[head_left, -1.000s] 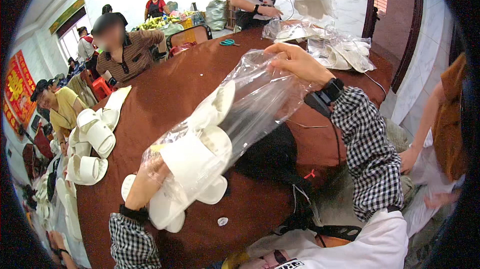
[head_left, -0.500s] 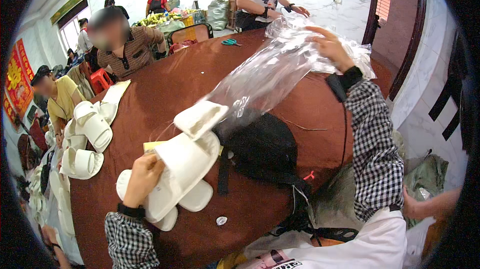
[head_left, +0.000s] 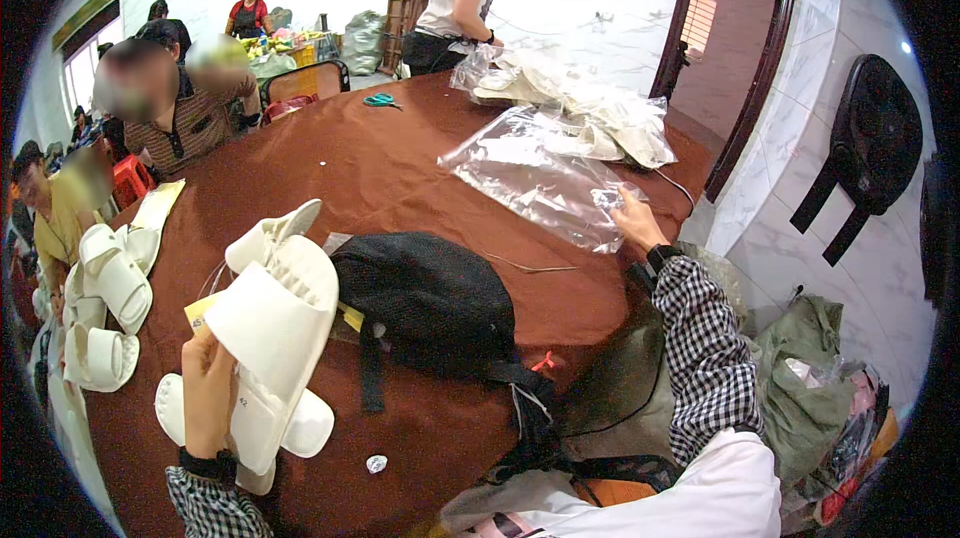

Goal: Packaging white slippers into plastic bags.

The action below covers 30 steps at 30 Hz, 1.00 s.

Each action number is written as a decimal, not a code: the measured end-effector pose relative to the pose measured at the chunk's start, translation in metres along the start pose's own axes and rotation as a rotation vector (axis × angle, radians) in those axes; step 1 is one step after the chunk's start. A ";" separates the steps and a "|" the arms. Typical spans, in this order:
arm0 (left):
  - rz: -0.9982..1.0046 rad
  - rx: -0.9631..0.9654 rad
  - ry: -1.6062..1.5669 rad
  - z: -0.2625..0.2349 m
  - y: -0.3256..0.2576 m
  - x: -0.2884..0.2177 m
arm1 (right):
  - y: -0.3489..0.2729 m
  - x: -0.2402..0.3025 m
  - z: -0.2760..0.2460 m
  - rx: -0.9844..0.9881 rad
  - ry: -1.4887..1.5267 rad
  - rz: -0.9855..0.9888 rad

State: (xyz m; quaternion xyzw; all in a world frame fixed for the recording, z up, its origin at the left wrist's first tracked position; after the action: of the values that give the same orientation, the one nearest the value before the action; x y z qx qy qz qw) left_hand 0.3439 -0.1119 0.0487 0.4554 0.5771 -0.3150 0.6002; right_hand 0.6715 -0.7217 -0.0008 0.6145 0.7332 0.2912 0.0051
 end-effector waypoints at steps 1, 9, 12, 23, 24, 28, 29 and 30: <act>-0.005 -0.003 0.007 -0.004 0.000 0.002 | -0.006 0.021 -0.007 0.007 0.006 0.000; -0.024 0.103 -0.093 -0.001 0.002 0.014 | 0.003 0.092 -0.064 0.221 -0.594 0.019; -0.003 0.129 0.005 0.009 0.001 0.013 | 0.034 0.054 -0.057 0.113 -0.438 -0.332; 0.084 0.020 0.106 0.004 -0.008 0.009 | 0.019 0.056 -0.019 0.457 0.177 -0.072; 0.115 0.048 0.127 0.009 -0.007 0.005 | 0.029 0.040 -0.039 0.337 0.074 -0.156; 0.113 0.032 0.122 0.015 -0.011 0.009 | 0.024 0.145 -0.080 0.041 0.170 -0.329; 0.125 0.014 0.163 0.023 -0.013 0.001 | 0.015 0.179 -0.086 0.175 0.361 -0.229; 0.106 0.019 0.139 0.025 -0.016 0.003 | 0.007 0.210 -0.088 0.234 0.561 -0.307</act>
State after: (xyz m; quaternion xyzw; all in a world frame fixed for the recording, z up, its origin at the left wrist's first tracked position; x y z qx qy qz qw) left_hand 0.3402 -0.1409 0.0408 0.5117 0.5897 -0.2557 0.5701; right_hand 0.5944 -0.5682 0.1487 0.3894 0.8185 0.3584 -0.2235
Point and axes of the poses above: each hand's wrist, its own y-axis towards the middle knuckle, its own z-axis out of the palm, x = y × z, the point moved 5 cm from there along y, towards the middle knuckle, and after that the axes turned 1 degree about x, right-handed, at the moved point
